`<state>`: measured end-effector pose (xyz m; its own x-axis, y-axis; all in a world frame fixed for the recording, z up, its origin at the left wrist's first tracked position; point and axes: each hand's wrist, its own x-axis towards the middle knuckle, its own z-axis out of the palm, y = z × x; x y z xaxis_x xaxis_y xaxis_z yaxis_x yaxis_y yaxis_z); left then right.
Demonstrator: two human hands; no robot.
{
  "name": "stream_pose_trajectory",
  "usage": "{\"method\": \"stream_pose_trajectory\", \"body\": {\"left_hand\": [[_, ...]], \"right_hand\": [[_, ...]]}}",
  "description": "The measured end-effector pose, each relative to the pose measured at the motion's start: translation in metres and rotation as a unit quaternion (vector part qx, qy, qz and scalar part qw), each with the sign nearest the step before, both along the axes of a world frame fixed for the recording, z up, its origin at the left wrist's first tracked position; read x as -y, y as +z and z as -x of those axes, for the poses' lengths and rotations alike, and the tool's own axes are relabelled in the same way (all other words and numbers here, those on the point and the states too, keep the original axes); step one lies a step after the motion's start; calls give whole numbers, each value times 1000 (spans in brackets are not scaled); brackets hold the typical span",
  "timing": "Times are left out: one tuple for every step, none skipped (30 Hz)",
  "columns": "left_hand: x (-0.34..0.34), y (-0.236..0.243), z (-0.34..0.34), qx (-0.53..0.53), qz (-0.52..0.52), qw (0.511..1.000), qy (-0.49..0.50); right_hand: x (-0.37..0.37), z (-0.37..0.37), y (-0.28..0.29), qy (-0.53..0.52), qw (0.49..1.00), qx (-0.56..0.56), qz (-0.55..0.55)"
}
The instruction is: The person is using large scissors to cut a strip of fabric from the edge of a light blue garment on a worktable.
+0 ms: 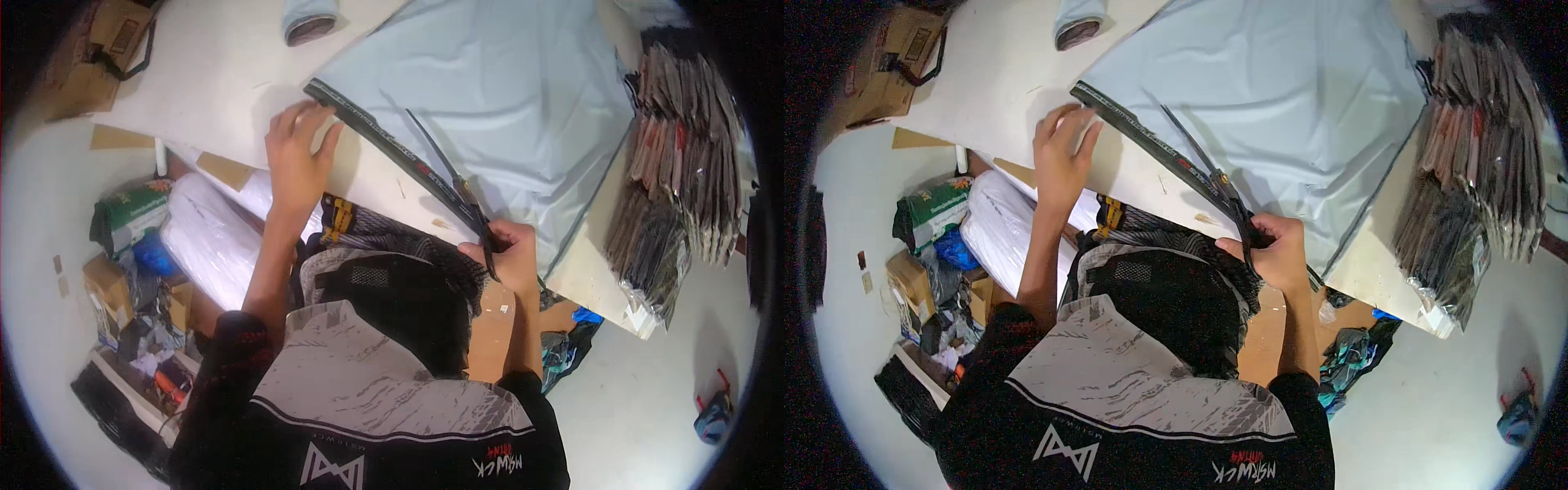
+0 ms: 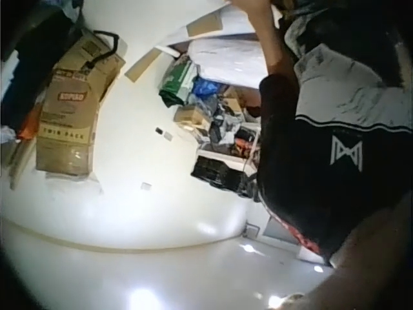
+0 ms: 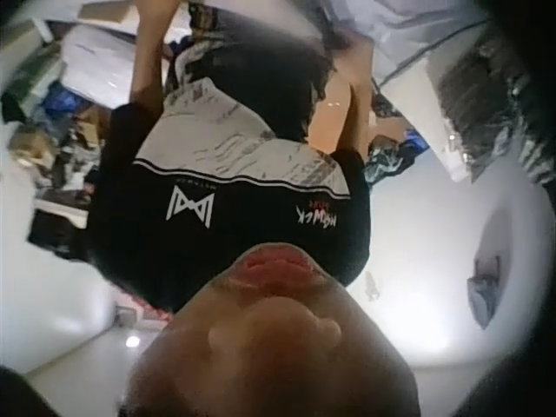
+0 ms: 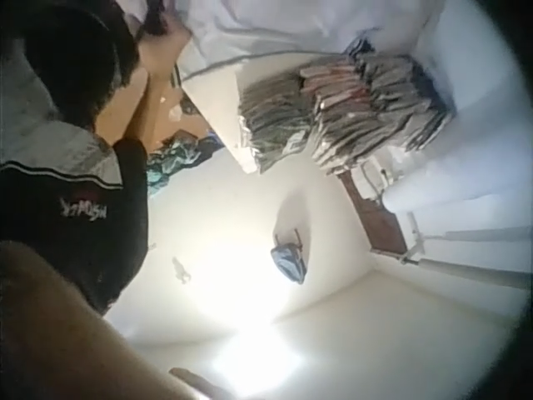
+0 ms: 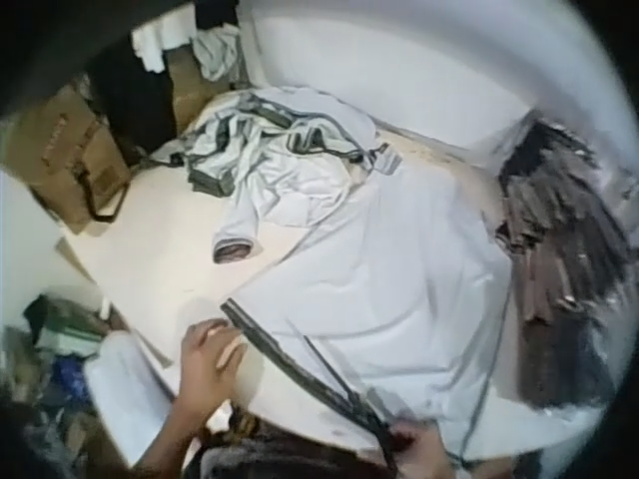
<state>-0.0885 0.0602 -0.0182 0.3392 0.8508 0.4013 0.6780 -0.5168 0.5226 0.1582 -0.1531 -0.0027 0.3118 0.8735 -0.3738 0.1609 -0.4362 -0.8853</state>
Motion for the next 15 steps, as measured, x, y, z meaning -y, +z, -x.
{"method": "stream_pose_trajectory", "body": {"left_hand": [[-8, -2, -2, 9, -59, 998, -7], [-14, -5, -3, 13, -13, 1000, -20], [-19, -6, -4, 13, -12, 1000, -16], [-25, -6, -4, -16, -13, 997, -72], [-31, -3, -5, -46, -13, 990, -130], [-37, 0, -6, -44, -11, 991, -127], [-43, 4, -7, -85, 27, 978, -189], [-49, 8, -9, -124, 64, 958, -251], [-54, 10, -11, -122, 66, 958, -250], [-59, 12, -13, -140, 79, 949, -271], [-61, 15, -15, -158, 93, 938, -293], [-63, 19, -16, -158, 96, 938, -293], [-66, 25, -18, -185, 121, 925, -308], [-68, 28, -19, -210, 145, 911, -323], [-69, 27, -20, -210, 146, 911, -324]], "right_hand": [[-5, 3, 3, 7, 1000, -2, 1], [-10, 4, 7, 38, 997, 73, 4], [-14, 4, 10, 68, 987, 148, 5], [-18, 4, 12, 72, 986, 149, 6], [-22, 4, 14, 97, 976, 197, 5], [-24, 4, 15, 121, 962, 244, 3], [-26, 5, 16, 124, 962, 245, 5], [-26, 6, 17, 128, 956, 263, -7], [-27, 6, 19, 132, 951, 280, -19], [-29, 6, 22, 133, 950, 281, -17], [-29, 6, 23, 143, 943, 297, -30], [-30, 6, 24, 153, 936, 314, -42], [-30, 6, 25, 153, 937, 312, -40], [-31, 6, 25, 159, 932, 320, -52], [-31, 6, 25, 164, 928, 328, -64]]}}
